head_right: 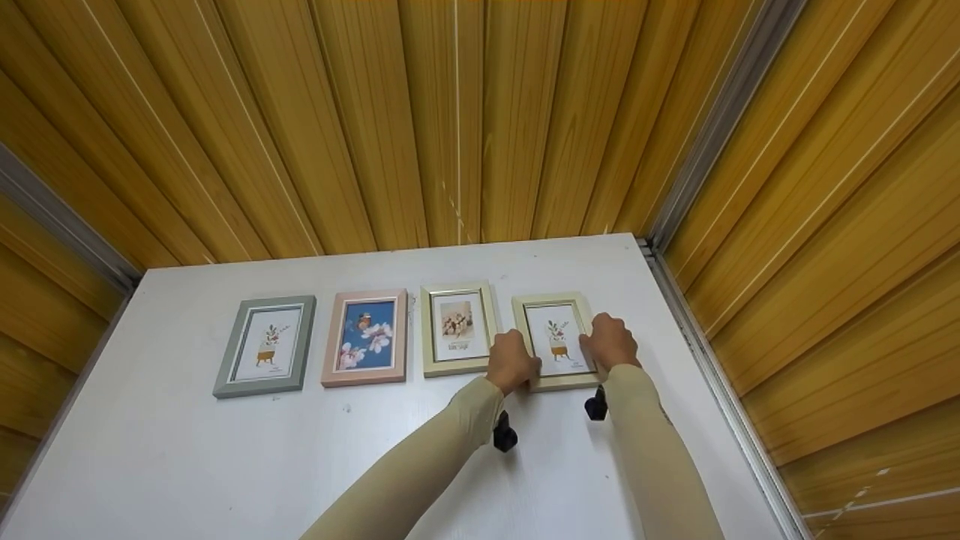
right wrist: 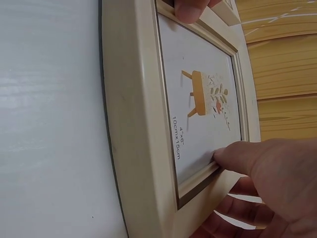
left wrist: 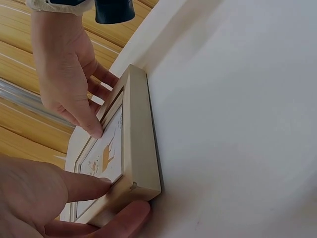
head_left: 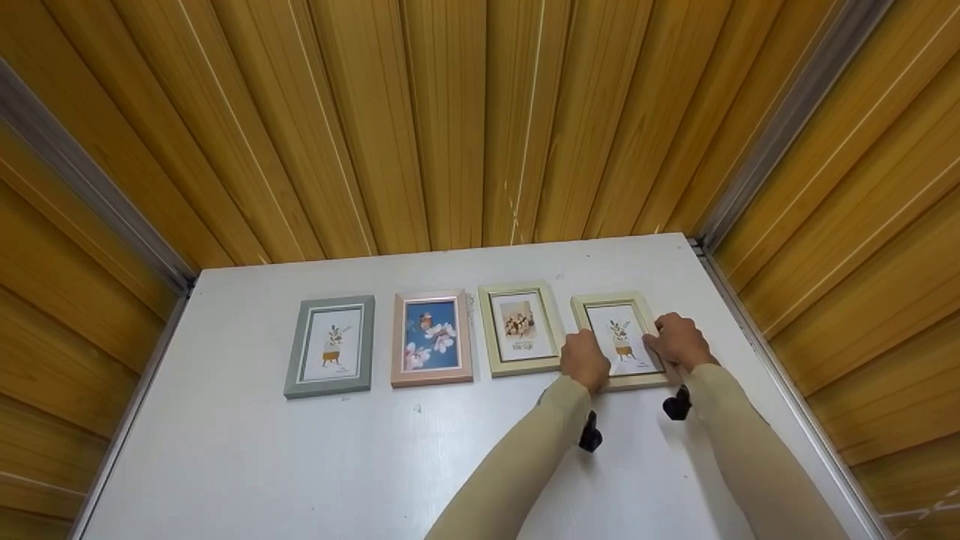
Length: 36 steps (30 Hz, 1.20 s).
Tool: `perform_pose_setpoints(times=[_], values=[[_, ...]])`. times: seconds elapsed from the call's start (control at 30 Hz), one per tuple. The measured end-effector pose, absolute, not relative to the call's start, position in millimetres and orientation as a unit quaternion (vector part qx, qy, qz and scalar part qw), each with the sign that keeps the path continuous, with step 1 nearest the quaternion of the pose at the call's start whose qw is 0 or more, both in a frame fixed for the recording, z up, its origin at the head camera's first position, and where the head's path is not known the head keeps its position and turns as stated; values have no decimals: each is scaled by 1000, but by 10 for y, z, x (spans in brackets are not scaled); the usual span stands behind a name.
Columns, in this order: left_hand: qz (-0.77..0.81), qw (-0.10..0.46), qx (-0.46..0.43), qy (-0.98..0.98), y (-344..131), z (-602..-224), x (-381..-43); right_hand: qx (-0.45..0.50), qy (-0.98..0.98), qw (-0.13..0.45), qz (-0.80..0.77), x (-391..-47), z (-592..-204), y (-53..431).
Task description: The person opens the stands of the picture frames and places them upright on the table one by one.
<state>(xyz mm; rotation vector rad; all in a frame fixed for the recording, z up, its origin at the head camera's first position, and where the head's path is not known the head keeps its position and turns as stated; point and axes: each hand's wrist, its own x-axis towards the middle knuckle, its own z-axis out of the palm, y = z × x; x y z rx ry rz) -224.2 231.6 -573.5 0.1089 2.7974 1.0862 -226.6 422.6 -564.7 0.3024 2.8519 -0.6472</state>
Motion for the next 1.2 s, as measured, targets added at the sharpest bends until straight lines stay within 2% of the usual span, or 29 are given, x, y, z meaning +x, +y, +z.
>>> perform_pose_setpoints(times=[0.4,0.73,1.2], values=[[375,52,26,925,2307,-5718,-2201,116,966,80,-216,-2254,-5580,4194],[403,-11,48,914,2255,-5669,-2182,129,961,-34,-244,-2205,-5490,4145],[397,-87,99,908,2138,-5687,-2204,155,942,-151,-257,-2187,-5520,3979]])
